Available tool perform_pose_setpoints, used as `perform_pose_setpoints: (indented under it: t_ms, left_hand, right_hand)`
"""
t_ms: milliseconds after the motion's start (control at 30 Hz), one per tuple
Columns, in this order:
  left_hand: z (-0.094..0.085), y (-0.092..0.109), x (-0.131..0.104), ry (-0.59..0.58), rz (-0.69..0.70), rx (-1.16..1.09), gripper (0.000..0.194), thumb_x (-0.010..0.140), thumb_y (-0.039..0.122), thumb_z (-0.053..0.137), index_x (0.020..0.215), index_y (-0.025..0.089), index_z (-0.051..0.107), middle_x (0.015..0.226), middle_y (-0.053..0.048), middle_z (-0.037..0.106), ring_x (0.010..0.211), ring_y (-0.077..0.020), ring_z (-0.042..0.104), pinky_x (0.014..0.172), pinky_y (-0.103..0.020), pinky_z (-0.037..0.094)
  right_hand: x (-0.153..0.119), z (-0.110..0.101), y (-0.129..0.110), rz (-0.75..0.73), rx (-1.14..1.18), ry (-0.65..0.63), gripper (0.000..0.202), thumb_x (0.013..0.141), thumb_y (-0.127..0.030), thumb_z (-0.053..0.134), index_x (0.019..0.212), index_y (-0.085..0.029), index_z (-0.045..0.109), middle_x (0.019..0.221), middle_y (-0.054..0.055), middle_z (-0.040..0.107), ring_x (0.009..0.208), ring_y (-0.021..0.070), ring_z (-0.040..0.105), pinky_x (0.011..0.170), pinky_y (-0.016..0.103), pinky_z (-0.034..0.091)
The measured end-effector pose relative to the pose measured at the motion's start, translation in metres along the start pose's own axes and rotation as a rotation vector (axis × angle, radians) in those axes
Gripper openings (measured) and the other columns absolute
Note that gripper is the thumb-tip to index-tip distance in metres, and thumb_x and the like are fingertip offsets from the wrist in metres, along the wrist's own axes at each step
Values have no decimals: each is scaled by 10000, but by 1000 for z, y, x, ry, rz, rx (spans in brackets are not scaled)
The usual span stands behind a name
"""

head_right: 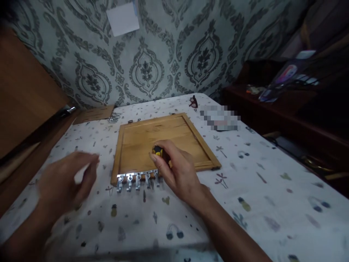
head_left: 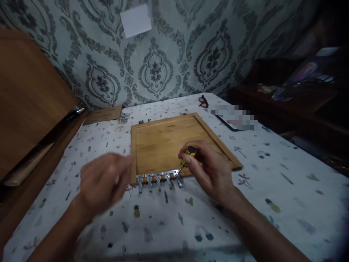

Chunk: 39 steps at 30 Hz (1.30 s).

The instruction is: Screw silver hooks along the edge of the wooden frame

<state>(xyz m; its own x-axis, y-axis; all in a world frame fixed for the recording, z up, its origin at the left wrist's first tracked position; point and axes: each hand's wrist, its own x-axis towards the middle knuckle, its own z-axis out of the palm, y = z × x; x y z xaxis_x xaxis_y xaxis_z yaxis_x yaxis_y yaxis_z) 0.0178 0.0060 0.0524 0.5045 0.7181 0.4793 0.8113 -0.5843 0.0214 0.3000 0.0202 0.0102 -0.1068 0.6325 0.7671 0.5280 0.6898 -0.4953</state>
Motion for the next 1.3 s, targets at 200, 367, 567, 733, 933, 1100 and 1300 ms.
perform_pose_setpoints:
  t_ms: [200,367,567,733,933,1100,1300]
  left_hand:
    - [74,-118,76,-76,-475,-3,267,1015,245,457,1207,153,619,1069,-97,702,971,-203,676,889,-357,566]
    - [110,-170,89,-185,-544,40,375,975,393,634,1266,158,610,1255,-106,637,1093,-233,650,943,-456,581]
    - [120,-181,80,-253,-508,78,348,976,384,632,1238,155,628,1272,-106,635,1138,-247,636,978,-472,565]
    - [120,-184,83,-262,-529,135,355,975,381,635,1247,154,624,1283,-109,632,1149,-249,634,985,-479,562]
    - [116,-164,93,-281,-594,184,335,979,379,628,1240,169,633,1268,-103,641,1146,-244,637,988,-468,560]
    - [105,-147,93,-294,-600,169,300,1009,351,564,1210,148,656,1221,-100,661,1143,-253,631,990,-485,534]
    - [102,-150,95,-304,-556,183,291,996,325,520,1147,161,705,1241,-97,683,1090,-277,639,868,-406,509]
  right_hand:
    - [0,1,0,-19,-11,3,102,1016,-286,539,1019,-194,584,776,2,649,590,92,580,516,216,437]
    - [-1,1,1,12,13,-1,110,1020,-297,536,1011,-195,575,762,-3,646,588,91,589,537,212,458]
    - [-1,1,1,20,16,-17,119,1019,-299,538,1001,-188,578,773,6,653,612,94,598,553,213,462]
    - [-2,1,3,27,40,-11,110,1017,-293,540,1015,-191,581,795,8,653,643,100,605,582,217,471]
    - [-2,1,-1,51,75,-9,74,1003,-270,558,1003,-199,579,800,-1,622,649,101,564,594,228,449]
    - [-1,1,-4,87,148,-33,111,1007,-303,539,967,-202,564,804,-3,599,658,100,539,602,228,442]
    - [1,2,-3,95,170,-34,108,1000,-300,547,947,-206,550,791,-19,569,646,94,498,603,236,416]
